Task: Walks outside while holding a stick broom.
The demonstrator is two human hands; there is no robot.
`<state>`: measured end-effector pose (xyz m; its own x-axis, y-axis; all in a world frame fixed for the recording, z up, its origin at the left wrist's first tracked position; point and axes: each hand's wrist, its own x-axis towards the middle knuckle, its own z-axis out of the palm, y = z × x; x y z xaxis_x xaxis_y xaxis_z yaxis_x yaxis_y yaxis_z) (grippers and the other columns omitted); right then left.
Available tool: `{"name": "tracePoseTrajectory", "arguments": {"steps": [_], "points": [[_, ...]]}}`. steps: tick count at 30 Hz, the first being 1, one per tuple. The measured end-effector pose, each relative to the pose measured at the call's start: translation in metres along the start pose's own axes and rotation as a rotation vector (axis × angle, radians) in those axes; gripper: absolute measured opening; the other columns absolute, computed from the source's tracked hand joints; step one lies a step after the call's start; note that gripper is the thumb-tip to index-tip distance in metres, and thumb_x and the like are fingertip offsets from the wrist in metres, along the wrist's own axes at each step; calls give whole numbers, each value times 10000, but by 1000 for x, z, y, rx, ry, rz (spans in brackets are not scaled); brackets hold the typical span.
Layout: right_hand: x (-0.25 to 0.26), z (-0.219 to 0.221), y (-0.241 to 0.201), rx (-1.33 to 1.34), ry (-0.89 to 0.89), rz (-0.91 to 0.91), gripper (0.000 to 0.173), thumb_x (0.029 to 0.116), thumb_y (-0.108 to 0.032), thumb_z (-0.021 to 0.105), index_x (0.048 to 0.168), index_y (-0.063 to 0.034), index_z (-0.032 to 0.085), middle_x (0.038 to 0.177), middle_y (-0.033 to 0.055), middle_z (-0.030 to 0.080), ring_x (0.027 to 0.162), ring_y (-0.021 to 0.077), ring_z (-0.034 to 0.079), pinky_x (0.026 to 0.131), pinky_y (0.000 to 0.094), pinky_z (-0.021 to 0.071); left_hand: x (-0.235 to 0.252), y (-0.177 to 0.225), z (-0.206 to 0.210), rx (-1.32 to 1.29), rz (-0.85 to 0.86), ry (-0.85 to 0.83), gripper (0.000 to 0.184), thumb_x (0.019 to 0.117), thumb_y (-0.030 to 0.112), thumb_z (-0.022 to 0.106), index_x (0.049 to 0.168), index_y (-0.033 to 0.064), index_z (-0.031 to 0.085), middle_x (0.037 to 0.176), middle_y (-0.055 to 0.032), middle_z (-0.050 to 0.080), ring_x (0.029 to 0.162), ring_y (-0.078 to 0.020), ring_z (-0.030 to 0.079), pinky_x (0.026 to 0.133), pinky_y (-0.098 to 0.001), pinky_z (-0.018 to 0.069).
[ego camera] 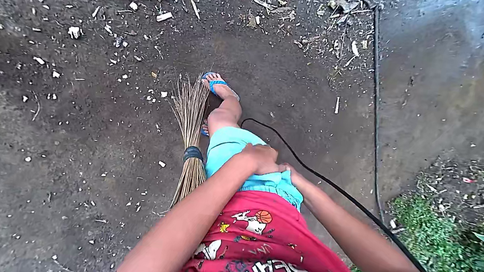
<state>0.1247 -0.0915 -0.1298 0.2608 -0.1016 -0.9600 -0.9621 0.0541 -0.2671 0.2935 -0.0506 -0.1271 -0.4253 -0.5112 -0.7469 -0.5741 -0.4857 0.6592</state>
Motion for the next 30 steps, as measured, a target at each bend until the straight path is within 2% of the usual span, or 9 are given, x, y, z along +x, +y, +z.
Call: {"name": "tracePoseTrajectory", "arguments": {"steps": [3, 5, 8, 10, 13, 15, 19, 26, 30], "points": [[105, 47, 143, 36, 249, -505, 360, 1004, -245, 619, 943, 94, 725, 885, 221, 715, 835, 234, 681, 799, 305, 539, 8, 8, -1, 44, -30, -222, 719, 1001, 703, 391, 1392, 145, 620, 1429, -154, 593, 1392, -349, 485, 1134, -685, 271], [89, 43, 112, 157, 166, 10, 333, 1034, -234, 607, 1054, 82, 708, 1061, 202, 710, 1021, 246, 661, 976, 375, 496, 12, 18, -10, 65, -77, -259, 734, 972, 712, 458, 1333, 109, 667, 1382, -167, 625, 1357, -357, 518, 1125, -698, 276], [-19, 23, 24, 478, 305, 266, 205, 1056, -144, 526, 956, -11, 645, 847, 57, 624, 774, 104, 587, 721, 295, 497, 19, 24, -2, 38, -60, -291, 609, 968, 591, 571, 1251, 70, 711, 1340, -161, 649, 1333, -343, 531, 1139, -685, 244], [-67, 10, 6, 507, 284, 144, 294, 1096, -239, 458, 1185, -27, 641, 1056, 74, 661, 946, 104, 629, 845, 295, 521, 24, 22, 9, 29, -44, -295, 602, 982, 574, 561, 1256, 59, 707, 1361, -157, 642, 1365, -336, 508, 1163, -689, 184], [-120, 0, 3, 204, 197, -81, 595, 1068, -474, 447, 1470, -35, 461, 1442, 159, 526, 1236, 185, 592, 1036, 354, 501, 22, 18, 11, 1, -39, -300, 643, 1005, 584, 530, 1312, 37, 674, 1403, -167, 616, 1409, -326, 473, 1203, -672, 118], [-141, 3, 9, 177, 208, -234, 586, 1033, -502, 528, 1380, -32, 565, 1349, 134, 588, 1155, 135, 624, 977, 295, 534, 26, 14, 14, 1, -1, -295, 560, 1030, 510, 516, 1297, 44, 676, 1368, -173, 632, 1369, -333, 504, 1176, -673, 166], [-130, 5, 27, 322, 331, -375, 174, 1001, -189, 654, 1009, -20, 694, 989, 26, 677, 831, 2, 637, 755, 156, 544, 36, 8, 24, 20, 65, -271, 472, 1023, 470, 535, 1209, 74, 712, 1267, -157, 679, 1273, -321, 571, 1124, -664, 256], [-79, 19, 29, 90, 594, -284, 274, 1032, -243, 588, 1080, 20, 649, 935, 114, 672, 792, 102, 633, 757, 256, 537, 12, 14, 19, -33, 129, -257, 425, 1095, 329, 423, 1368, 86, 640, 1403, -172, 610, 1371, -337, 499, 1145, -656, 221], [-43, 25, 29, -29, 655, -425, 268, 1022, -241, 606, 1044, 19, 665, 1018, 144, 681, 866, 170, 657, 816, 319, 548, 3, 3, 20, -103, 129, -154, 365, 1095, 208, 433, 1288, -26, 637, 1305, -250, 628, 1284, -387, 542, 1105, -635, 292]]}}
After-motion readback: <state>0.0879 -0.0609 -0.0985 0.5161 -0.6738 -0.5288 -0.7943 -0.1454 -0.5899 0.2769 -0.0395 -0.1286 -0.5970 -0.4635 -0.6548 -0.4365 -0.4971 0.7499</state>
